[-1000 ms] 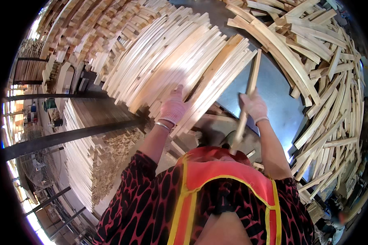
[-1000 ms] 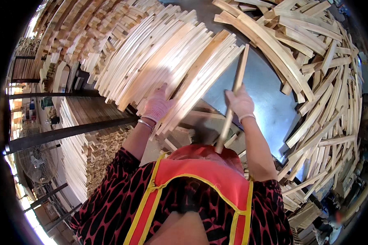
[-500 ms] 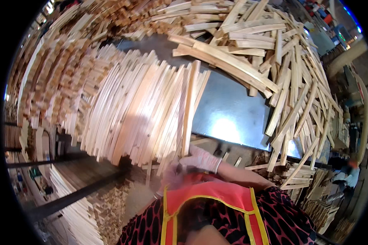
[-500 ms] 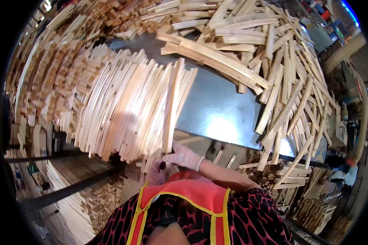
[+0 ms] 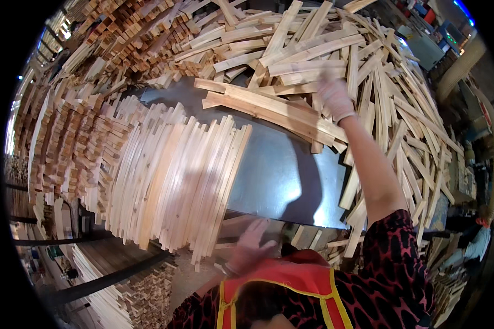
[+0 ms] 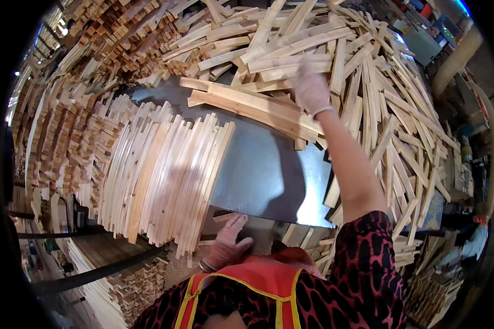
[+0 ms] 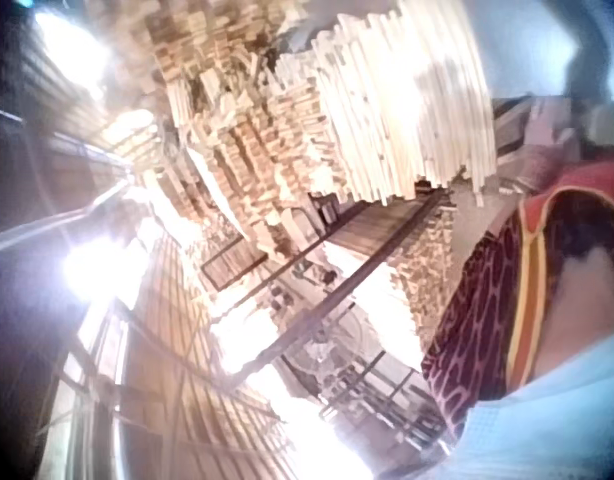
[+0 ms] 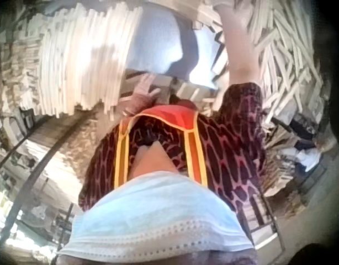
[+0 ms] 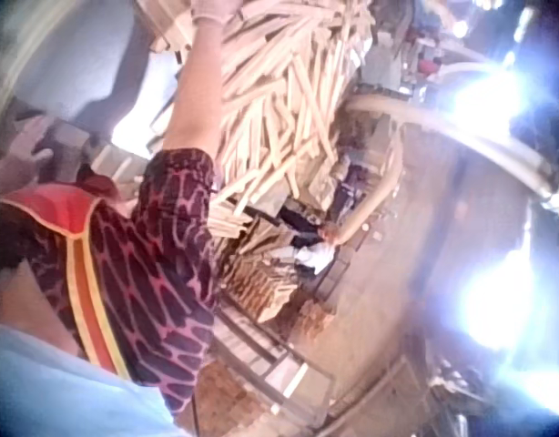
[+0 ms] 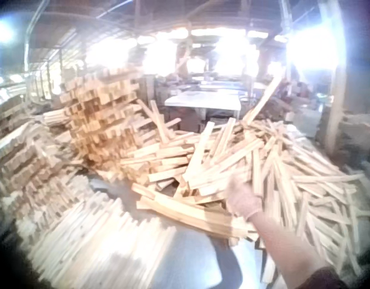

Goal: The person picks up wooden planks from a pile on a metal table and stacks them neatly on a growing pile. They occasionally lift and move entire stacks of wood to a nearby rack.

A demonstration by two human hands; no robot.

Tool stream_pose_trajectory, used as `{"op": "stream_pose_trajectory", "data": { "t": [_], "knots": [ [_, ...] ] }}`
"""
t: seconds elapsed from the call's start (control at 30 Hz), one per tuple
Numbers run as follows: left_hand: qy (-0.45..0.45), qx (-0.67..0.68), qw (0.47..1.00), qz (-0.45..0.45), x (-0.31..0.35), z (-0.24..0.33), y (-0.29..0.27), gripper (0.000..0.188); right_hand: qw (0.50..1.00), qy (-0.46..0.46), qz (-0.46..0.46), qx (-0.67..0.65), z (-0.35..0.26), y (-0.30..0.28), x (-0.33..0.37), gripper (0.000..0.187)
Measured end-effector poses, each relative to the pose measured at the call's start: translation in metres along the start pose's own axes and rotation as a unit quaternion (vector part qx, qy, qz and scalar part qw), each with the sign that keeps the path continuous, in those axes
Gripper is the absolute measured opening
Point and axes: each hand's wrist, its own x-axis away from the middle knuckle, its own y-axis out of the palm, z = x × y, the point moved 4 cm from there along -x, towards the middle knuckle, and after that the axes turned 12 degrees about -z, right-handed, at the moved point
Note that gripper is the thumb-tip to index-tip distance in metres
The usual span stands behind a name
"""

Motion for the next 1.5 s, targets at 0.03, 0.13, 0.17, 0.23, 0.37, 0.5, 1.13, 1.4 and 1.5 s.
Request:
{"op": "stream_pose_trajectory", "data": {
  "t": [0.03,0.13,0.17,0.23,0.37,0.5,1.13,1.4,1.5],
  "knots": [
    [0.009,0.017,1.0,-0.013,-0.006,0.0,0.009,0.078,0.991,-0.017,-0.078,0.109,0.001,0.039,0.006,0.038],
    [-0.067,0.017,0.997,-0.035,-0.01,0.011,0.018,0.079,0.959,0.007,-0.263,0.101,-0.051,0.081,0.04,0.054],
    [-0.098,0.041,0.993,-0.05,-0.014,0.021,0.008,0.077,0.944,0.035,-0.311,0.11,-0.05,0.085,0.043,0.058],
    [-0.111,-0.013,0.993,-0.037,-0.024,0.003,0.009,0.076,0.924,0.015,-0.368,0.102,-0.047,0.082,0.043,0.062],
    [-0.066,-0.04,0.996,0.038,-0.04,0.002,-0.007,0.08,0.904,0.031,-0.417,-0.087,-0.051,0.059,0.095,0.064],
    [0.016,0.189,0.966,0.177,-0.068,-0.018,-0.005,0.092,0.852,0.169,-0.357,-0.344,-0.114,0.047,0.232,0.075],
    [-0.175,-0.178,0.96,0.131,-0.031,-0.067,-0.047,0.059,0.817,0.171,-0.442,-0.329,-0.197,0.185,0.311,0.066],
    [-0.272,-0.383,0.882,0.04,-0.06,-0.059,-0.077,0.08,0.903,-0.1,-0.377,-0.181,-0.174,0.147,0.202,0.076],
    [-0.207,-0.426,0.873,0.118,-0.061,-0.074,-0.06,0.08,0.966,0.021,-0.235,0.109,-0.13,0.109,0.124,0.073]
  ]
}}
